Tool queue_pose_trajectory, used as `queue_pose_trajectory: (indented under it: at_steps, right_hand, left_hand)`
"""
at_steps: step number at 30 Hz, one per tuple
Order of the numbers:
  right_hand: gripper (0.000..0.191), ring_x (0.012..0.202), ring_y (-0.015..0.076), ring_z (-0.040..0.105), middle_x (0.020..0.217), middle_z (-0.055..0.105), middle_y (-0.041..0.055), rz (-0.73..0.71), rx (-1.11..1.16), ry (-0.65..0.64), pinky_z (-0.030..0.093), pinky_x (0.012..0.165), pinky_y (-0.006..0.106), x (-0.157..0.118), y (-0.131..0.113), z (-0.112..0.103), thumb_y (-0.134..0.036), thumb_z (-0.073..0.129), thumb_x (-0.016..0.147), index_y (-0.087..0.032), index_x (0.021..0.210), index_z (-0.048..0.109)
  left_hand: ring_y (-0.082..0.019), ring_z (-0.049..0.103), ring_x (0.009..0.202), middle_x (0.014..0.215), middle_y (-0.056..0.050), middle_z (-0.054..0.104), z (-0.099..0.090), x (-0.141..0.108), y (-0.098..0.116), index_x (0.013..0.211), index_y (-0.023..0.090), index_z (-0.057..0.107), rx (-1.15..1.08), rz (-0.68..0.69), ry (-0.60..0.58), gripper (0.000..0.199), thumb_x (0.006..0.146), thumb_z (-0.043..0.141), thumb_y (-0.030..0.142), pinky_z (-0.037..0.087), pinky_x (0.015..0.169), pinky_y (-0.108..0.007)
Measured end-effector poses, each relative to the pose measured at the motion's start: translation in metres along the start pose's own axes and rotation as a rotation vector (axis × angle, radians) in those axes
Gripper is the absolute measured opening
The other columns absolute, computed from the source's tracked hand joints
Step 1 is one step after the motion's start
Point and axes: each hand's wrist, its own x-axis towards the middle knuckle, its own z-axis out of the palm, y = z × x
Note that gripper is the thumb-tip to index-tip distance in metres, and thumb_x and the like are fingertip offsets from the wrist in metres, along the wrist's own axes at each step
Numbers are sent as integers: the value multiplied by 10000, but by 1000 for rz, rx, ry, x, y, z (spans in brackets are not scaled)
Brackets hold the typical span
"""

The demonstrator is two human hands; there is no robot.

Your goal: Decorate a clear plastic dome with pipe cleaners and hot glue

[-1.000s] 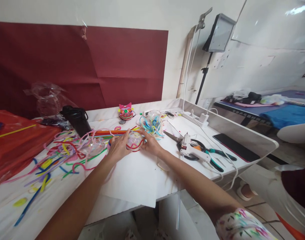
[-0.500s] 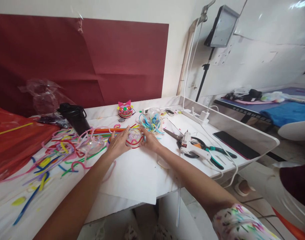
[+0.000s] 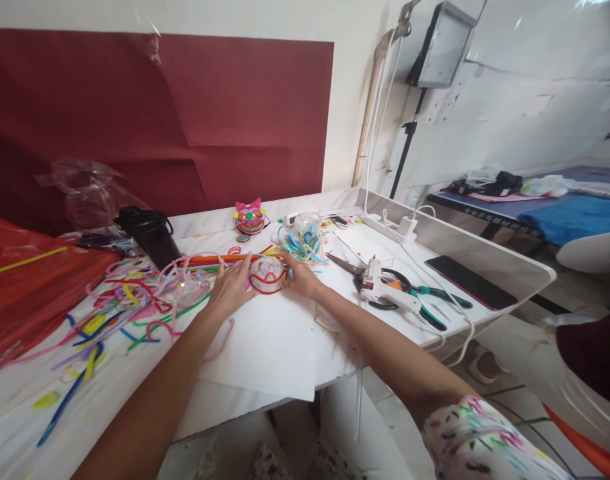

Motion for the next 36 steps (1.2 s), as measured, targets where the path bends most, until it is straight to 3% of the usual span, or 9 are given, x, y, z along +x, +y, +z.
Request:
queue_pose_trajectory:
  at_steps: [5,14,27,36]
  right_hand:
    - [734,1093,288,622,1243,624,145,-10,-3,30,485,932,407,-1,-3,-2,-72,615,633,-141,1338,424]
    - [719,1177,290,572,1269,610,143,21,-23,106,445,988,430,5,-2,1,-67,592,655,-167,1346,423]
    - [753,1187,279,577,1309,586,188,90,2,72,439,1014,402,16,2,6,-55,601,661,-91,1384,398]
    - [766,1122,267,608,1240,639,121,135,12,80,464,977,411,20,5,9,-45,625,633,-162,1364,430]
  left_hand:
    - [-281,503,1287,1317,-161,602,-1,1,3,1499,122,124,-7,6,23,874,771,585,266,67,1171,-578]
    - [-298,496,1290,1380,-165,549,7,12,8,1513,165,63,-11,-51,45,908,763,571,216,71,1161,-610]
    - [-350,513,1264,1314,-170,602,4,14,12,1509,152,104,24,-125,-8,885,770,585,230,59,1129,-672]
    - [-318,522,1260,1266,-162,637,4,15,14,1505,141,113,44,-153,-17,868,780,579,239,72,1131,-666]
